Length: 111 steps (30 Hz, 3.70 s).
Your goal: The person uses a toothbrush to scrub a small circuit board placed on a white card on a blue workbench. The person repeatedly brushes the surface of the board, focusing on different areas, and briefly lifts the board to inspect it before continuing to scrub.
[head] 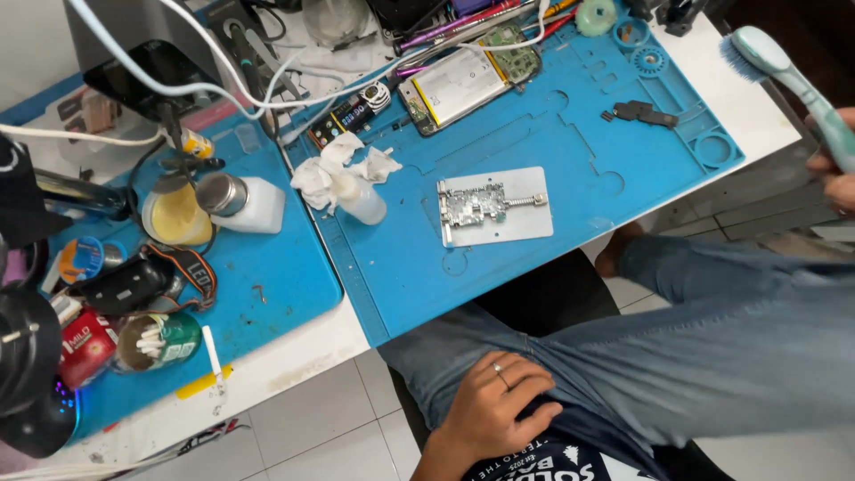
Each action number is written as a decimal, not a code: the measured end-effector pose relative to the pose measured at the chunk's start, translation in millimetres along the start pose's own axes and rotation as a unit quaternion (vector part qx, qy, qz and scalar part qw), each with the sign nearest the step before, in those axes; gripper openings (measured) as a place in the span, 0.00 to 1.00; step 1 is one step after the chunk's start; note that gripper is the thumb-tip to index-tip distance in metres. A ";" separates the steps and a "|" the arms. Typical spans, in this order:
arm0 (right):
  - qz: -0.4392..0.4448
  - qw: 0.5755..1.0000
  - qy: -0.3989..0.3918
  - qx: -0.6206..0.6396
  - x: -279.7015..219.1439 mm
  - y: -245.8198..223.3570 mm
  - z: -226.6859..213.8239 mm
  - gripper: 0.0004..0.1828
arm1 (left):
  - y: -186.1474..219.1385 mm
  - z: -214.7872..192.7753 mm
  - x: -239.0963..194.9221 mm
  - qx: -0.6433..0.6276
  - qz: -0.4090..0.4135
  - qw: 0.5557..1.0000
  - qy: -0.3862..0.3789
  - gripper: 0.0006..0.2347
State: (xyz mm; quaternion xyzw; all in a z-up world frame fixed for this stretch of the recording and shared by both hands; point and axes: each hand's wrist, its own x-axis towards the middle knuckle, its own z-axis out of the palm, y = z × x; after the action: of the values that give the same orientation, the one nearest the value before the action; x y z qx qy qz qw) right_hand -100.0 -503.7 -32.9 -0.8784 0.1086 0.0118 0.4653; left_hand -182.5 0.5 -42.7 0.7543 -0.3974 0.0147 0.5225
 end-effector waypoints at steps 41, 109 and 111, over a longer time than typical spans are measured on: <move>-0.123 0.992 -0.009 0.005 -74.7 -168.8 204.0 0.23 | -42.4 -60.7 121.1 0.370 -0.126 0.909 0.143 0.18; -0.320 0.915 -0.044 -0.240 -53.7 -171.5 204.0 0.28 | -42.7 -61.5 121.6 0.270 -0.207 0.928 0.153 0.20; -0.323 0.916 -0.037 -0.236 -54.9 -173.8 205.9 0.28 | -42.3 -61.8 121.3 0.268 -0.209 0.928 0.149 0.20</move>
State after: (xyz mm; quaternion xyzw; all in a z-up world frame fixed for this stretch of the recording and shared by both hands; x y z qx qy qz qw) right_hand -102.0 -230.5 -1.3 -0.9488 -0.2043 -0.0812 0.2269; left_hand -49.3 -15.0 5.5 0.9216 -0.1292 0.1231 0.3448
